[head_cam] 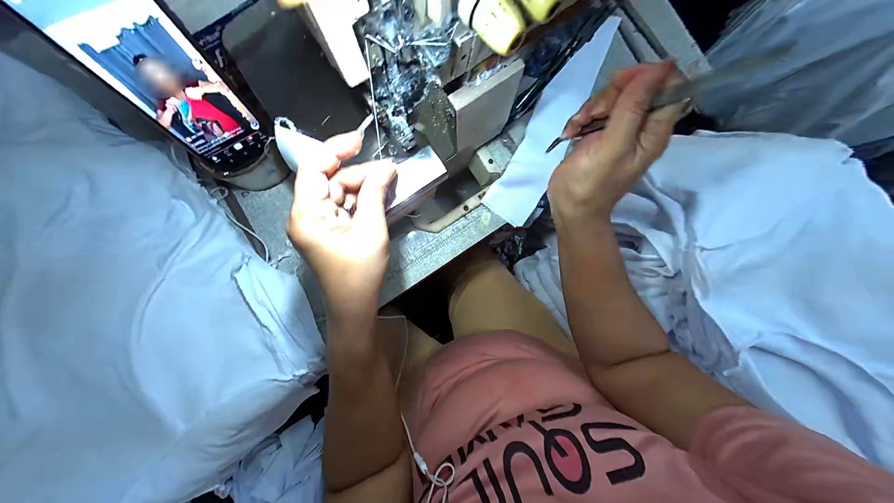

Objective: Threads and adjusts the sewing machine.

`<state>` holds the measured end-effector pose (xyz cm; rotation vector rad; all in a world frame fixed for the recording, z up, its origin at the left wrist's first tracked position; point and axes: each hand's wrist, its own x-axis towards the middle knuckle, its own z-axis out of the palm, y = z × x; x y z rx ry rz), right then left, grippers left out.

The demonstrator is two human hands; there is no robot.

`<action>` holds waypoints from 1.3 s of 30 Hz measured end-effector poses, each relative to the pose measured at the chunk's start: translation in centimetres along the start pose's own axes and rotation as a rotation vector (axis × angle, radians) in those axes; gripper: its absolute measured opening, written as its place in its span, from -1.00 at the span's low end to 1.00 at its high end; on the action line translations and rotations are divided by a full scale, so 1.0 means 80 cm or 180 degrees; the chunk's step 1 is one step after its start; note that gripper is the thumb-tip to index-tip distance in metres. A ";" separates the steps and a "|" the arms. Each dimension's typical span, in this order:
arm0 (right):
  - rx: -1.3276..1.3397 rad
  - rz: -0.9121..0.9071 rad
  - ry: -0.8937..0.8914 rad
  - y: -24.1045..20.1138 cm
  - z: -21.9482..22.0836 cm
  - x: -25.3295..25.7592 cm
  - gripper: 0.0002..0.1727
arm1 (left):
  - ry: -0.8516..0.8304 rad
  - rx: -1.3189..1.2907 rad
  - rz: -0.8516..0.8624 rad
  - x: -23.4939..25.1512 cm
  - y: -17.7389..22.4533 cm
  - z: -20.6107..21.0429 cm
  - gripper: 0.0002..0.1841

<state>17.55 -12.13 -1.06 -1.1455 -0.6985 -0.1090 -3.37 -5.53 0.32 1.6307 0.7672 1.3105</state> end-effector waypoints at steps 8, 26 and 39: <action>-0.0014 0.1993 0.0305 0.049 0.014 0.022 -0.83 | -0.0450 0.0253 -0.0371 -0.034 0.018 -0.008 -0.64; 0.0673 0.3045 0.0048 -0.009 -0.003 -0.008 -0.78 | -0.0434 -0.0010 -0.0803 -0.025 0.011 -0.001 -0.78; 0.1790 0.3410 -0.1431 -0.051 -0.059 -0.083 -0.61 | -0.0454 0.0338 -0.0831 -0.026 0.010 0.005 -0.74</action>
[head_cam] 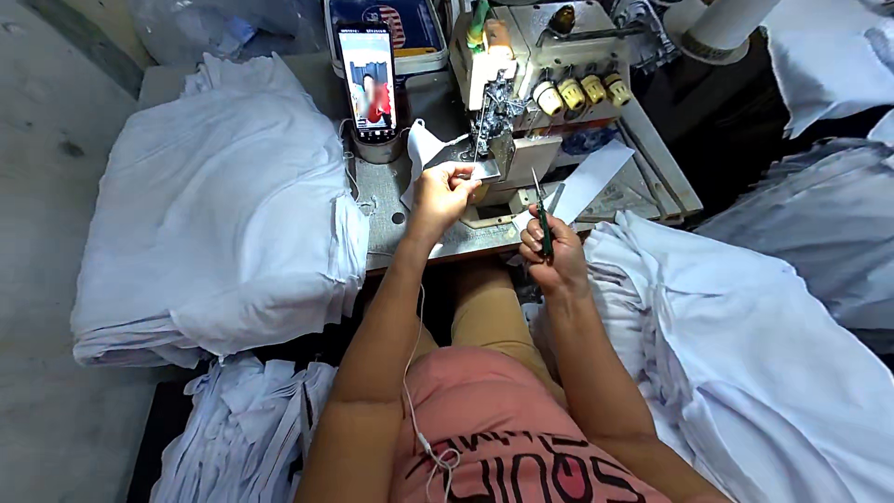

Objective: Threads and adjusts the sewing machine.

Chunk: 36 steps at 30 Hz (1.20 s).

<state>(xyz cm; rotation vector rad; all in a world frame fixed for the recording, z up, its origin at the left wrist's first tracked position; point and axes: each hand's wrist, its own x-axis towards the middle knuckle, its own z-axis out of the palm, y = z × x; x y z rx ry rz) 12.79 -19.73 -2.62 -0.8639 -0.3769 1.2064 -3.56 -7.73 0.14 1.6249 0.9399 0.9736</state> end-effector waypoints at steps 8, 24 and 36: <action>-0.0151 0.0094 -0.0478 0.009 -0.011 -0.012 -0.55 | 0.0155 0.0193 0.0188 0.000 -0.004 0.003 -0.76; -0.0851 -0.0107 -0.0978 0.022 0.000 -0.012 -0.63 | 0.0248 0.0197 0.0205 -0.003 -0.004 0.007 -0.76; -0.1598 -0.0202 -0.0840 0.015 0.015 -0.014 -0.65 | 0.0099 0.0183 0.0145 0.003 -0.002 0.007 -0.75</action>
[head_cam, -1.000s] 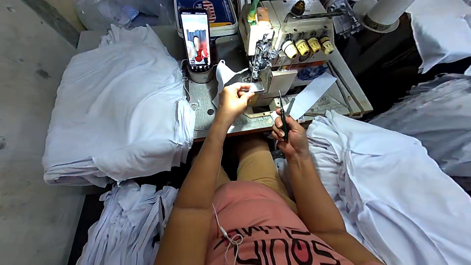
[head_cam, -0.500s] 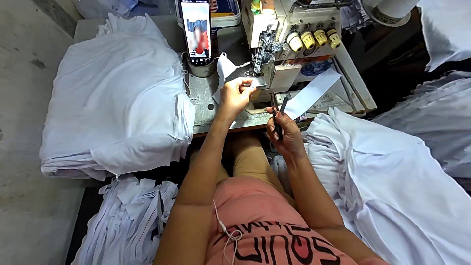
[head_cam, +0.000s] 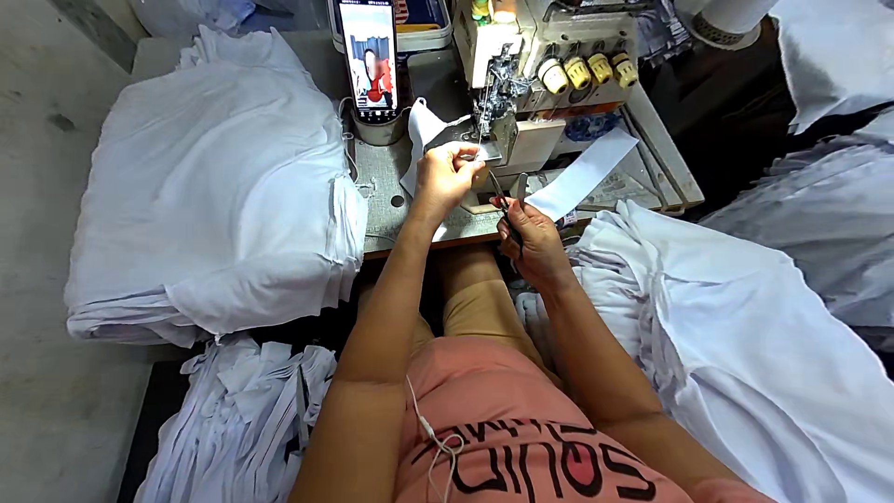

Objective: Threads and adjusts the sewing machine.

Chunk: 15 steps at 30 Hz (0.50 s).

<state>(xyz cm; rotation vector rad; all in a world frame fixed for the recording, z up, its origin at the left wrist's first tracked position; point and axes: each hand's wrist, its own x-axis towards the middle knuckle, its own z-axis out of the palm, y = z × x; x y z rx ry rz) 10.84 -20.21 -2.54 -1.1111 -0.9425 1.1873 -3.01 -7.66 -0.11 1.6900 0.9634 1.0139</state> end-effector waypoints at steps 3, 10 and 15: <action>-0.0160 -0.0045 0.0008 -0.004 -0.007 0.001 -0.64 | -0.0087 -0.0019 0.0011 0.001 0.001 0.000 -0.75; -0.0007 0.0075 0.0276 0.011 -0.033 0.001 -0.63 | -0.0223 -0.0120 0.0053 0.005 -0.001 -0.003 -0.76; -0.0033 0.0013 0.0140 0.014 -0.017 -0.004 -0.64 | -0.0075 0.0328 0.0387 -0.012 -0.008 0.000 -0.82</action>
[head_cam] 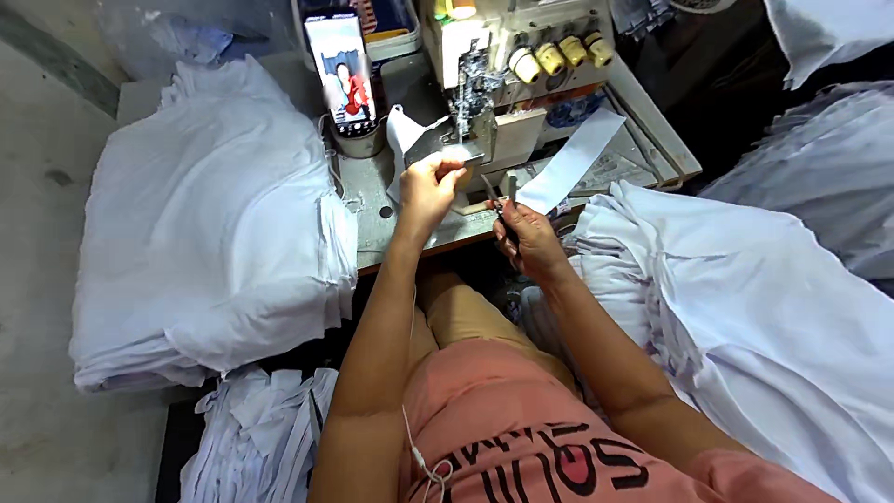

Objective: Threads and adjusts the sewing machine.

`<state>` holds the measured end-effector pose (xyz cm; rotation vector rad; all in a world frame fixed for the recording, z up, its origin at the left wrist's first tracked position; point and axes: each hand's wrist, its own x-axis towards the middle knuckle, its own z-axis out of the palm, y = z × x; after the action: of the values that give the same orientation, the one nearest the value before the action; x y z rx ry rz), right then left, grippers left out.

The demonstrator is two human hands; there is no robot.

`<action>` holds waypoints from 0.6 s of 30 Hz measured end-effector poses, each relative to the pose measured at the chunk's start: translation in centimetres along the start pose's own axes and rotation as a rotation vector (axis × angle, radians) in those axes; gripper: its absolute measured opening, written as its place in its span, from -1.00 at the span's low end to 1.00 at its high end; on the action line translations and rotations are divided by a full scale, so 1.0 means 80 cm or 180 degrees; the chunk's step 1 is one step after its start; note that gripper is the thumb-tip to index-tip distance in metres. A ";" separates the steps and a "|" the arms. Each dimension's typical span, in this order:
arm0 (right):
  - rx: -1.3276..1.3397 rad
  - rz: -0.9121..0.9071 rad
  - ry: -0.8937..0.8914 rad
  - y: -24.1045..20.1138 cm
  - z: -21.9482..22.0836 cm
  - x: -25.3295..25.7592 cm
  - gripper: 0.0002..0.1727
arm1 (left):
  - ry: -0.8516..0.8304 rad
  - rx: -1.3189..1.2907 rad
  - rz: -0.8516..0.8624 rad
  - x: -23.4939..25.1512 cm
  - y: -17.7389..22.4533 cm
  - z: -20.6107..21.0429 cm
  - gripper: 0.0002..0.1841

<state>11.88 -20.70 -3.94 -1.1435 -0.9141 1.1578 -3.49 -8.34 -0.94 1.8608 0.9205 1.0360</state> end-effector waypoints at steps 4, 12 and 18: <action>0.0099 -0.0101 0.0122 0.001 0.003 0.028 -0.70 | 0.0179 -0.0087 -0.0168 -0.019 -0.005 0.007 -0.84; 0.0008 -0.0251 -0.0040 0.009 0.002 0.047 -0.76 | 0.0087 0.0304 -0.0110 -0.032 -0.004 0.010 -0.85; 0.0083 -0.0439 -0.0245 0.013 0.014 0.056 -0.79 | 0.0029 0.0716 0.0053 -0.031 -0.002 0.000 -0.90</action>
<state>11.50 -16.11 -4.81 -1.0044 -1.0181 1.1039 -4.54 -10.40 -1.86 2.0523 1.0651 0.9847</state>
